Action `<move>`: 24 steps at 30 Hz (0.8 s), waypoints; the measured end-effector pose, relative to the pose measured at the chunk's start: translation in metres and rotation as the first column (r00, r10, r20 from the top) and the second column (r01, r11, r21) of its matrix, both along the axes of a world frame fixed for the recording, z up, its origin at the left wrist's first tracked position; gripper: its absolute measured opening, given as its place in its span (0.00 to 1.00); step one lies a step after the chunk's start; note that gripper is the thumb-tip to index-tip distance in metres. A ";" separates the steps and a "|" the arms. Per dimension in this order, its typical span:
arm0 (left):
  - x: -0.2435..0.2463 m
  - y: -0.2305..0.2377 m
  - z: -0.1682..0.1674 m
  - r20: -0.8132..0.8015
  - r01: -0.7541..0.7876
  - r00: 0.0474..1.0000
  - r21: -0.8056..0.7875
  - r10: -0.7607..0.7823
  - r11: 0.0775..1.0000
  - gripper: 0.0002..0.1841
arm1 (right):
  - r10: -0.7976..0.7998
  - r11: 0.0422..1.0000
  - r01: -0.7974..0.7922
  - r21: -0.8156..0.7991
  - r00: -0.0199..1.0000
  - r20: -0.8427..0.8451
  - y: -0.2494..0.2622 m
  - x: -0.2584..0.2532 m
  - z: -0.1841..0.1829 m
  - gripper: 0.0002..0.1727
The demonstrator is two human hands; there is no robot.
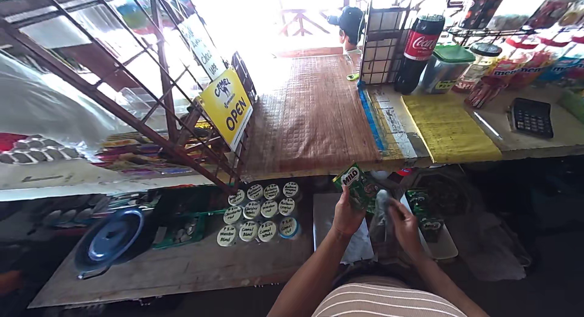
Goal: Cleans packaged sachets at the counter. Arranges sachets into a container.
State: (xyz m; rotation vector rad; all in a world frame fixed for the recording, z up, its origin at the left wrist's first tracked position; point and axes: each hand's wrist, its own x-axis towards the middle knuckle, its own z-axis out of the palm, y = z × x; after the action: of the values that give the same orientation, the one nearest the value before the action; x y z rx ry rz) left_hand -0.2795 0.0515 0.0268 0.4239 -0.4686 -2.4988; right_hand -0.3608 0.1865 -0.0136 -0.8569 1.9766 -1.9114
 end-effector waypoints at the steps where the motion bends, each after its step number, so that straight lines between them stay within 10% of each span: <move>1: -0.001 0.002 -0.001 0.009 -0.009 1.000 -0.033 0.009 0.999 0.25 | -0.052 0.997 0.067 -0.041 0.952 0.301 -0.002 -0.002 0.009 0.21; 4: -0.004 0.012 -0.008 0.037 0.025 0.999 -0.162 -0.019 0.987 0.24 | -0.009 0.976 0.155 -0.153 0.730 0.683 -0.014 -0.001 0.040 0.19; 7: -0.009 0.019 -0.012 0.114 0.034 0.993 -0.241 -0.006 0.970 0.22 | 0.029 0.959 0.143 -0.245 0.810 0.586 -0.028 -0.004 0.043 0.10; 12: -0.011 0.019 -0.019 0.472 0.021 0.881 -0.114 0.035 0.993 0.30 | -0.173 0.985 0.161 -0.062 0.935 -0.311 -0.022 -0.029 0.033 0.15; 15: -0.007 0.022 -0.021 0.329 0.051 0.944 -0.048 -0.032 0.998 0.27 | 0.049 0.994 0.019 0.105 0.791 -0.610 -0.015 -0.017 0.034 0.13; 19: -0.005 0.009 -0.033 -0.040 0.152 0.988 0.129 -0.148 0.980 0.40 | 0.431 0.902 -0.389 0.190 0.843 -0.320 -0.001 0.005 0.044 0.15; 24: -0.001 0.010 -0.038 -0.064 0.269 0.963 0.201 -0.261 0.942 0.44 | 0.114 0.988 -0.052 0.146 0.884 -0.453 0.011 -0.016 0.083 0.21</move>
State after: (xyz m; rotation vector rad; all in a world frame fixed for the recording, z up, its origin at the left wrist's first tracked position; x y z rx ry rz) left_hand -0.2808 0.0612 -0.0114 0.4178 -0.2641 -2.8267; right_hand -0.3771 0.1977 0.0689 -1.4401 2.2439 -1.6135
